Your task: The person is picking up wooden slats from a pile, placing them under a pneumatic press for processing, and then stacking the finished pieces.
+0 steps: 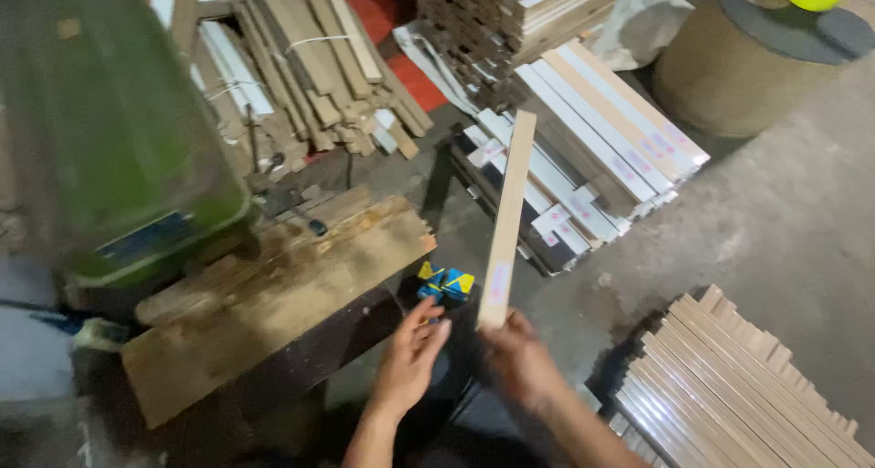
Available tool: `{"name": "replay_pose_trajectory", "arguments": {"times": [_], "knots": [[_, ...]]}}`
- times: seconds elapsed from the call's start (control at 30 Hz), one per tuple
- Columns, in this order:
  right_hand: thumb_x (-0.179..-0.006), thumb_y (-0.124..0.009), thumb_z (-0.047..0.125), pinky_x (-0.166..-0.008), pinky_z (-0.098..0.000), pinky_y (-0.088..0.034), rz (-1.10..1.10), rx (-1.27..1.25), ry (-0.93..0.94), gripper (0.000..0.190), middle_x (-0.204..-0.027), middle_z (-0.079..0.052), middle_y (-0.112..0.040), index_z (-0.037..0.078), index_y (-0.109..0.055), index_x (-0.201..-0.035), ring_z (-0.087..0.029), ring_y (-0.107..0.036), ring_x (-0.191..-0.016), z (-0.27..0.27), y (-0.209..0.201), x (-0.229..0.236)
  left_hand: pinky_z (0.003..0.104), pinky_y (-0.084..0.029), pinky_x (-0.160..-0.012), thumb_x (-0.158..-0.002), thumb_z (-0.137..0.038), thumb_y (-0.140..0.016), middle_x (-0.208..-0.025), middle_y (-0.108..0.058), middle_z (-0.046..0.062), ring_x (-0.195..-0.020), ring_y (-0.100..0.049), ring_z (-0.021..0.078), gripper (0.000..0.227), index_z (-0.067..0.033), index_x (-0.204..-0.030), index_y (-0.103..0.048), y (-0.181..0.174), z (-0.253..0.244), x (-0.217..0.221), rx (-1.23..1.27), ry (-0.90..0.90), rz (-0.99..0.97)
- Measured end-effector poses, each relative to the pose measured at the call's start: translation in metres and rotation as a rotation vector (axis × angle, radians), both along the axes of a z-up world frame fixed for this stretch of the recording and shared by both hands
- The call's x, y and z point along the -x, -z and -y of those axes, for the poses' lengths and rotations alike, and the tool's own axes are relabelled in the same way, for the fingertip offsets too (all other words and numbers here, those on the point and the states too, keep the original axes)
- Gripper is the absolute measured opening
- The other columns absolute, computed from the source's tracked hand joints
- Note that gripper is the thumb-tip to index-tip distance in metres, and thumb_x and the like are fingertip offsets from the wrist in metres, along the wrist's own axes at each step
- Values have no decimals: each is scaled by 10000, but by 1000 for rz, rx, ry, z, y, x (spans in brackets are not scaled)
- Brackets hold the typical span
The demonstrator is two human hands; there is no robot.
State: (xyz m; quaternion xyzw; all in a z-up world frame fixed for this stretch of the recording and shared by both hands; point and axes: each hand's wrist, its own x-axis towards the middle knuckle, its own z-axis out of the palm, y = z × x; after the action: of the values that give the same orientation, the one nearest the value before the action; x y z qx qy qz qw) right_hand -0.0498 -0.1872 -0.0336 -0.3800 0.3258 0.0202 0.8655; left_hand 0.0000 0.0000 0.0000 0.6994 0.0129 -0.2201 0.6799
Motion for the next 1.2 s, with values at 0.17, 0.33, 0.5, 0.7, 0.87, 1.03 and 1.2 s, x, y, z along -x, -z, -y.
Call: {"name": "replay_pose_trajectory", "arguments": {"times": [0.17,0.33,0.5,0.7,0.87,1.03,1.2], "knots": [[-793,-826,-25,-707,-274,-469,252,-66,-275,436,-974,-73,-715,72,-640,-1175,-147,-621,-805,-96,0,55,323,-501,-986,-932,-470,-579,-1436,-658,52,-1244,-678,190,653,-167,-1506,-507,-47,-27,-2,-342,215,126],[-913,-767,101,-1044,-341,-533,426,81,-760,435,-1213,-61,-725,71,-606,-1316,-154,-662,-1129,-110,-39,39,328,-427,-1080,-950,-453,-571,-1462,-623,66,-1330,-600,198,610,-186,-1497,-529,-42,-103,26,-432,199,104],[-909,-563,592,-828,-344,-488,-163,782,-546,486,-783,-72,-746,134,-718,-855,-192,-667,-756,-78,-120,-46,214,-325,-1160,-909,-407,-644,-1593,-514,-57,-1411,-497,26,688,-180,-1539,-487,-67,-183,45,-374,232,-55],[-936,-631,338,-769,-336,-570,291,711,-431,713,-1201,-134,-700,159,-383,-1580,-208,-675,-847,-41,-83,-137,243,-405,-966,-928,-439,-590,-1612,-467,-123,-1271,-538,26,725,-356,-1607,-353,-109,-231,37,-379,364,-134],[-985,-745,191,-789,-383,-597,299,561,-309,388,-871,-144,-628,63,-593,-1318,-253,-703,-827,-75,-67,-156,470,-561,-921,-915,-486,-668,-1281,-738,209,-1103,-726,390,639,-285,-1510,-553,-112,-255,23,-439,254,-48],[-947,-783,149,-702,-304,-608,231,461,-108,278,-739,-70,-568,97,-634,-1175,-202,-695,-720,-91,-28,-188,534,-466,-1104,-774,-616,-792,-1416,-655,160,-1321,-601,411,753,-285,-1436,-651,-97,-276,6,-607,-37,-118],[-908,-825,146,-698,-328,-667,139,402,-22,340,-743,-78,-581,114,-580,-1142,-213,-718,-693,-102,25,-225,499,-562,-802,-970,-330,-783,-1060,-706,158,-865,-737,278,504,-43,-1356,-634,-19,-304,-15,-390,-702,22]]}}
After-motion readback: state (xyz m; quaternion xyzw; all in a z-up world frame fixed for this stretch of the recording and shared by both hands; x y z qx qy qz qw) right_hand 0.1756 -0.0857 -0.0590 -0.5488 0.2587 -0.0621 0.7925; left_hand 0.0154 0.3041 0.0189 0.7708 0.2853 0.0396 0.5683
